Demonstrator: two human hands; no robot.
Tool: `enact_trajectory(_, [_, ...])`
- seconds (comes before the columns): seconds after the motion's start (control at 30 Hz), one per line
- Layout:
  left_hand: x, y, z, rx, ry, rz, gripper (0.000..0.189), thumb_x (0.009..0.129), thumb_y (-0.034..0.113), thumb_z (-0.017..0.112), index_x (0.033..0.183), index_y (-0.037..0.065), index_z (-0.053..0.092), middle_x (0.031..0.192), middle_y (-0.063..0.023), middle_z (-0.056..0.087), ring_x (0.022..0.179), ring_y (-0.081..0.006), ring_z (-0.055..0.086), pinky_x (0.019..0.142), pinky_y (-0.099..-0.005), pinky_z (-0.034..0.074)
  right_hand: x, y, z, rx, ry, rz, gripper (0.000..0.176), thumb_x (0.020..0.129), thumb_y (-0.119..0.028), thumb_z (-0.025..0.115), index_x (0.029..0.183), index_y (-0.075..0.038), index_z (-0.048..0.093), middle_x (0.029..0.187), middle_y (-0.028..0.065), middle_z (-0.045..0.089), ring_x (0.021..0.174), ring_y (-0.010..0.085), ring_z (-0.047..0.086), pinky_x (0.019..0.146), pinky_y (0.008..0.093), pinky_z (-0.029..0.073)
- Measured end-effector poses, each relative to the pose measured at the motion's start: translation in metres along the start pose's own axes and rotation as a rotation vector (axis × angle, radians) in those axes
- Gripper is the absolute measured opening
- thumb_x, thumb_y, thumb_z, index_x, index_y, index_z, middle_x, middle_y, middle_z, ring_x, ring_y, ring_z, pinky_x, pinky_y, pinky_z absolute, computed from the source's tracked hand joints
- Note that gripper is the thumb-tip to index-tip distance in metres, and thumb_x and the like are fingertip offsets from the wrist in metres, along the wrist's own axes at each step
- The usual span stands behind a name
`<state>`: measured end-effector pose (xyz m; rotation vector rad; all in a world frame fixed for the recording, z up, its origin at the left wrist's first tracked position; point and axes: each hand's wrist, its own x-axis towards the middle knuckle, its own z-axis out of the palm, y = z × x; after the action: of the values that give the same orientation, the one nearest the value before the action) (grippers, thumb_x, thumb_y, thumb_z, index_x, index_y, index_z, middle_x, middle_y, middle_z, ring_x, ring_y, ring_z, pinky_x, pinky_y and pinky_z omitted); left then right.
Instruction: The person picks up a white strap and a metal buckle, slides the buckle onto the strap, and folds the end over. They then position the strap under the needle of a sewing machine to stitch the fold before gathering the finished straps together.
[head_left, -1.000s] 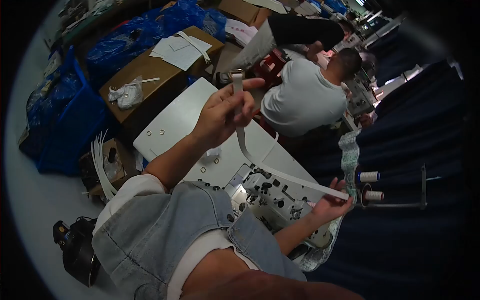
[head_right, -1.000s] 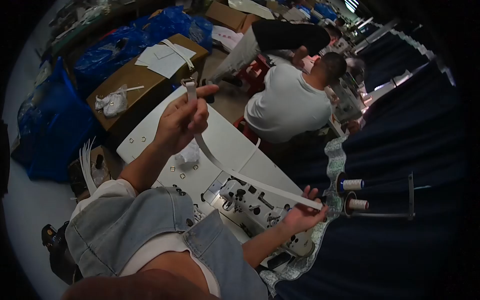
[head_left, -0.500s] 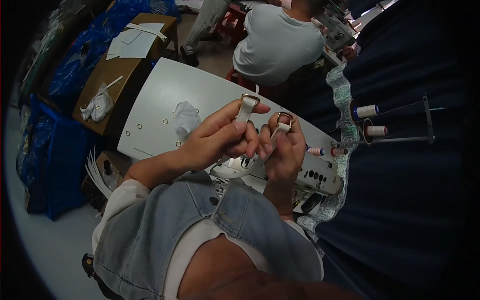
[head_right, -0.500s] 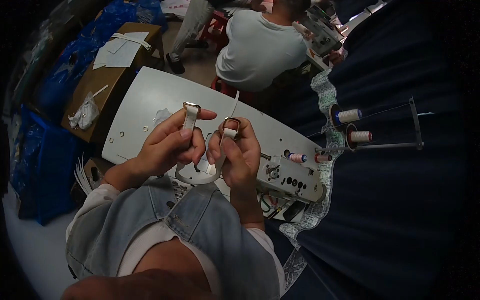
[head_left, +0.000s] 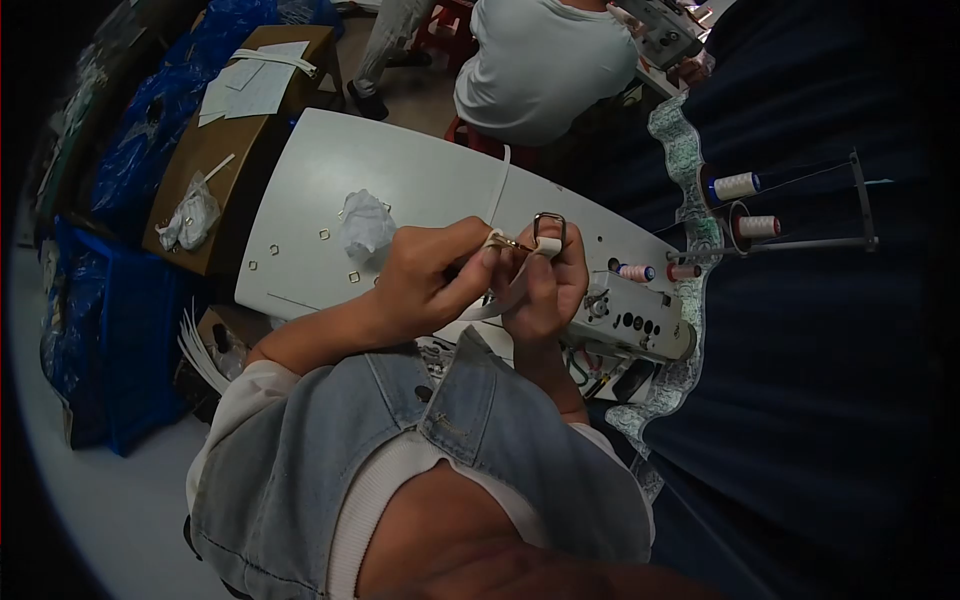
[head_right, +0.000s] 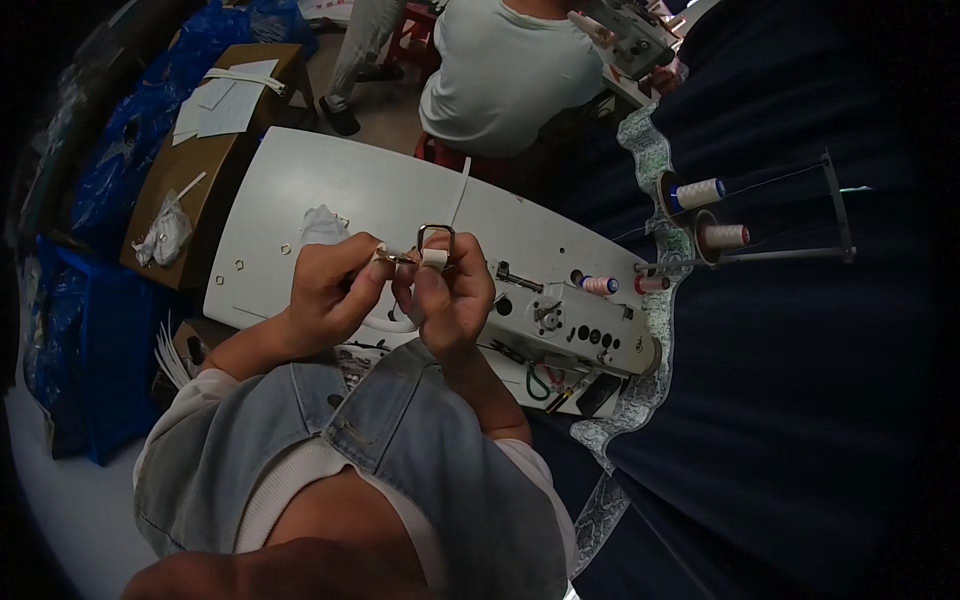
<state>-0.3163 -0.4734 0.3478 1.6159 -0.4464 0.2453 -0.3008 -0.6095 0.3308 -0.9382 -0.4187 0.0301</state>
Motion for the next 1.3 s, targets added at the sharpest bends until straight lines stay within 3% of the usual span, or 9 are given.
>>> enact_trajectory(0.27, [-0.001,0.0,0.007,0.29,-0.038,0.199,0.011,0.075,-0.001,0.056,0.085,0.0,0.059,0.062,-0.0083,0.055,0.05,-0.0182,0.054,0.046,-0.0277,0.041,-0.001,-0.006,-0.009,-0.239,0.063,-0.112,0.02,0.078,-0.014,0.065,0.087,-0.001,0.053,0.07,0.0011,0.051,0.057,0.0053,0.044,0.051,0.0193,0.036])
enact_trajectory(0.43, [-0.001,-0.002,0.002,0.352,-0.133,0.228,0.013,0.076,0.004,0.06,0.089,0.001,0.058,0.07,-0.0105,0.058,0.059,-0.0254,0.058,0.053,-0.032,0.046,0.011,-0.015,-0.03,0.222,-0.051,0.492,0.015,0.077,-0.013,0.057,0.082,0.001,0.052,0.064,0.0041,0.053,0.049,0.0051,0.042,0.043,0.0184,0.031])
enact_trajectory(0.6, [-0.001,0.004,0.0,0.23,-0.146,0.021,0.01,0.079,0.002,0.056,0.089,-0.001,0.057,0.07,-0.0111,0.058,0.058,-0.0229,0.058,0.052,-0.0304,0.045,0.009,-0.009,-0.025,0.299,0.014,0.501,0.016,0.079,-0.013,0.059,0.084,0.0,0.053,0.064,0.0037,0.054,0.049,0.0047,0.043,0.042,0.0175,0.032])
enact_trajectory(0.7, [0.0,-0.004,0.0,0.179,-0.1,0.015,0.01,0.081,0.003,0.054,0.089,-0.002,0.057,0.069,-0.011,0.057,0.057,-0.0209,0.057,0.051,-0.0288,0.044,0.003,-0.012,-0.017,-0.652,0.005,-0.17,0.014,0.076,-0.005,0.066,0.086,0.001,0.058,0.067,0.0039,0.059,0.054,0.0066,0.053,0.046,0.0177,0.04])
enact_trajectory(0.83, [-0.001,-0.007,-0.005,0.134,-0.132,-0.094,0.012,0.082,0.004,0.052,0.091,-0.003,0.057,0.068,-0.011,0.056,0.054,-0.0186,0.054,0.05,-0.0263,0.041,0.01,-0.011,-0.017,-1.02,-0.107,-0.616,0.012,0.077,-0.005,0.065,0.086,0.001,0.06,0.064,0.0058,0.059,0.056,0.0084,0.056,0.048,0.0195,0.043])
enact_trajectory(0.93, [0.0,-0.007,-0.007,0.051,-0.275,-0.003,0.013,0.085,0.006,0.051,0.092,-0.003,0.057,0.067,-0.0093,0.056,0.055,-0.0144,0.053,0.051,-0.025,0.041,0.015,-0.019,-0.022,-0.314,-0.118,0.062,0.021,0.083,-0.019,0.063,0.085,0.001,0.057,0.064,0.0027,0.056,0.051,0.0049,0.046,0.044,0.0178,0.033])
enact_trajectory(1.03, [-0.004,-0.013,-0.004,-0.175,-0.193,-0.047,0.015,0.089,0.01,0.049,0.093,-0.003,0.056,0.069,-0.0055,0.055,0.058,-0.0103,0.052,0.053,-0.0237,0.041,0.022,-0.011,-0.026,-0.004,-0.142,0.337,0.035,0.086,-0.032,0.058,0.092,0.001,0.05,0.063,-0.0007,0.049,0.048,0.003,0.036,0.042,0.0172,0.024])
enact_trajectory(1.13, [0.001,-0.024,-0.005,-0.629,0.08,-0.402,0.027,0.094,0.022,0.041,0.101,-0.002,0.053,0.064,0.0007,0.047,0.052,-0.0036,0.034,0.047,-0.0171,0.027,0.028,0.001,-0.023,-0.039,-0.131,0.334,0.041,0.089,-0.045,0.047,0.094,-0.005,0.039,0.064,-0.0008,0.04,0.047,0.003,0.029,0.042,0.0175,0.021])
enact_trajectory(1.3, [0.001,-0.037,-0.003,-0.651,0.182,-0.387,0.031,0.094,0.02,0.039,0.115,-0.002,0.047,0.064,0.002,0.042,0.052,-0.0035,0.031,0.048,-0.0164,0.026,0.03,0.016,-0.015,-0.177,-0.048,0.356,0.036,0.091,-0.043,0.029,0.089,-0.008,0.036,0.063,0.0002,0.038,0.045,0.0041,0.027,0.04,0.0187,0.022])
